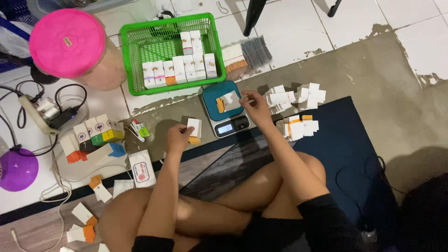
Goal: The person assembles small white cardboard boxes and inserts product vials or tubes into them, then uses a digital scale to weigh the packaged items.
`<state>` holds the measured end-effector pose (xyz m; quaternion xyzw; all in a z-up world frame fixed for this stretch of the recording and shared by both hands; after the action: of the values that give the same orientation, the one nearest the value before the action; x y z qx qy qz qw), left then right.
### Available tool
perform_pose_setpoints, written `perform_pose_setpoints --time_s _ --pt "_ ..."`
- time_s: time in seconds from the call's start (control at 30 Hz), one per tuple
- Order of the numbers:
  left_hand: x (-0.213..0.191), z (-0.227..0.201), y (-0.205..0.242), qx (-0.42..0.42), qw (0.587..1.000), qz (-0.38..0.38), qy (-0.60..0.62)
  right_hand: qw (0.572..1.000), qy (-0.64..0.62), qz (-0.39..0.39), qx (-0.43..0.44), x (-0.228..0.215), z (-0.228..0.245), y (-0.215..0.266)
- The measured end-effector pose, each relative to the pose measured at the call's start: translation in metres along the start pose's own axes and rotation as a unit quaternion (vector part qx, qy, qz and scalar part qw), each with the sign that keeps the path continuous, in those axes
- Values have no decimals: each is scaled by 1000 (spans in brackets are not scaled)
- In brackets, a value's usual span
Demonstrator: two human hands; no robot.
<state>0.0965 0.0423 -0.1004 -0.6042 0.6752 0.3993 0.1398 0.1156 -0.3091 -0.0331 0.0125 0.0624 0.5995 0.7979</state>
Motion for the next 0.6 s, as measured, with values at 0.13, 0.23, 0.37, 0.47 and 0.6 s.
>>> perform_pose_setpoints --time_s 0.13,0.23,0.37,0.47,0.6 --pt "-6 4 -5 -14 999 -15 -32 1000 -15 -4 14 -6 14 13" --pt "-4 6 -7 -4 999 -26 -40 999 -46 13 10 -5 16 22" --pt "-6 4 -7 -24 998 -17 -55 998 -57 -20 9 -8 5 30" --pt "-12 -8 1 -13 996 -12 -84 999 -25 -31 -3 -13 -19 23" --pt "-16 -14 11 -5 998 -11 -69 999 -40 -20 8 -2 -23 19"
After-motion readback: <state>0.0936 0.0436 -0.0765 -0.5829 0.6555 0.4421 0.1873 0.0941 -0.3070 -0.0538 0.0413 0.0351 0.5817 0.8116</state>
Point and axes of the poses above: each hand's wrist, its own y-axis away from the middle knuckle, its own x-axis out of the palm, z = x × y, the point moved 10 cm from there along -y, towards the middle knuckle, and after that the axes turned 9 degrees about -y, right-handed, at the moved point
